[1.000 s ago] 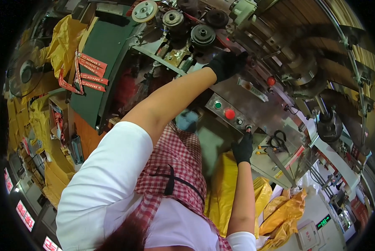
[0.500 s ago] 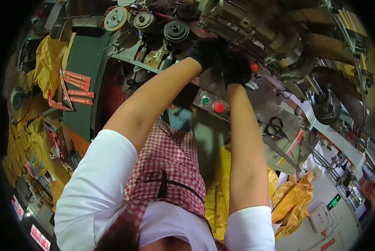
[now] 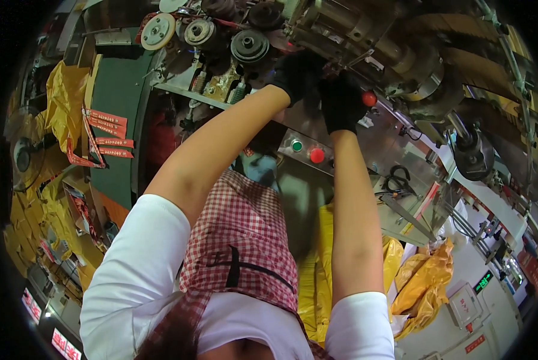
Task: Packaging bundles of red items into plastic bags and operating production machinery.
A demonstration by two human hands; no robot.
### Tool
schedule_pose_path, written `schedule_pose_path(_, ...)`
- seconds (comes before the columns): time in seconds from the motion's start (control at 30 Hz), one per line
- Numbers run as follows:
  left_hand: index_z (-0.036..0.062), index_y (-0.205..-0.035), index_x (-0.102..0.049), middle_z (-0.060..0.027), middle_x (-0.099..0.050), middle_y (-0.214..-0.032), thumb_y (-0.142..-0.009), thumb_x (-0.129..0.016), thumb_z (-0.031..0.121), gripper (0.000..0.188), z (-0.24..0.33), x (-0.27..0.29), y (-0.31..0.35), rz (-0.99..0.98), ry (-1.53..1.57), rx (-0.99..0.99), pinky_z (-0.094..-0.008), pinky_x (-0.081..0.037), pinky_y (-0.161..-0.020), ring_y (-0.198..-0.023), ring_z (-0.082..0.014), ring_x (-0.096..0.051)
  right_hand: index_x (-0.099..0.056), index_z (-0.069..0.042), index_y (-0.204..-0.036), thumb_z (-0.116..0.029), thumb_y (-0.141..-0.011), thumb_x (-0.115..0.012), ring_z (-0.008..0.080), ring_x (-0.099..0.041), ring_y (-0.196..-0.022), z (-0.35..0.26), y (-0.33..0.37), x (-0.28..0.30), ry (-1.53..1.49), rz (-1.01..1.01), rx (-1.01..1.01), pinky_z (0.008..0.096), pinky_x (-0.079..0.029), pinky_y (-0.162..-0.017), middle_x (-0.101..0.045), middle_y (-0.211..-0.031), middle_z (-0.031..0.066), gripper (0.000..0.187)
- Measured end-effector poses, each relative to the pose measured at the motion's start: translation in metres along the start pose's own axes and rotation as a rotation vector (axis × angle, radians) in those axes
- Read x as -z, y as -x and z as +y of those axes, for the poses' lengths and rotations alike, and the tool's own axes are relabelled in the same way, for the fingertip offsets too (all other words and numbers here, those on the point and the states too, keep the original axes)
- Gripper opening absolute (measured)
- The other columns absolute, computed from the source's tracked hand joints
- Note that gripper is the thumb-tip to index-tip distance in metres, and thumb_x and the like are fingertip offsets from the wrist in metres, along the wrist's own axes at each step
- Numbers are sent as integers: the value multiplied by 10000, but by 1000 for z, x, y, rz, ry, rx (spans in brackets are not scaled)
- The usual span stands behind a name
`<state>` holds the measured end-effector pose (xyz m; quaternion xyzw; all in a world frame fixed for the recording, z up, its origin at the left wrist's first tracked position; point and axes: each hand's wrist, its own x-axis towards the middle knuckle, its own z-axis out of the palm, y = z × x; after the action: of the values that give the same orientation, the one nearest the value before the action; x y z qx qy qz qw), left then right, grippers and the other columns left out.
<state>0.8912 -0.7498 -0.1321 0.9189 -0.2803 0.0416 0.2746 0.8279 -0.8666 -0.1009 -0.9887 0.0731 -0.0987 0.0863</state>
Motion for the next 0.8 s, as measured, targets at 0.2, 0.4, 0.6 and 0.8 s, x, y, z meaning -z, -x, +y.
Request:
schedule_pose_path(0.2,122,-923,-651,-111,-652,-909,-792,-566,286,226,1,14,4,37,73,-40,-411,-510,-709,-845,-310,-629,-612,-75,-902,-398,-777,-614,326,-631,-832,-3,-6,-1,-5,-76,-135,417,-504,-704,-644,-833,138,346)
schedule_pose_path(0.4,97,-984,-629,-134,-647,-890,-822,-531,242,238,2,23,8,-55,123,49,-409,-503,-684,-809,-322,-628,-601,-48,-965,-342,-797,-631,323,-611,-875,4,28,-23,-215,70,-213,416,-483,-753,-627,-896,165,339)
schedule_pose_path(0.6,101,-1211,-493,-176,-603,-1060,-838,-505,188,383,-7,6,31,-43,187,89,-433,-501,-726,-862,-355,-620,-539,-24,-1098,-241,-785,-639,352,-564,-931,15,155,12,-368,-147,-330,408,-452,-830,-586,-998,170,395)
schedule_pose_path(0.8,112,-1218,-495,-183,-492,-1245,-846,-481,214,387,-7,-6,34,21,90,69,-460,-488,-774,-935,-378,-596,-425,22,-1278,-158,-713,-663,390,-370,-1250,56,213,14,2,-445,-390,403,-305,-1056,-409,-1334,249,639)
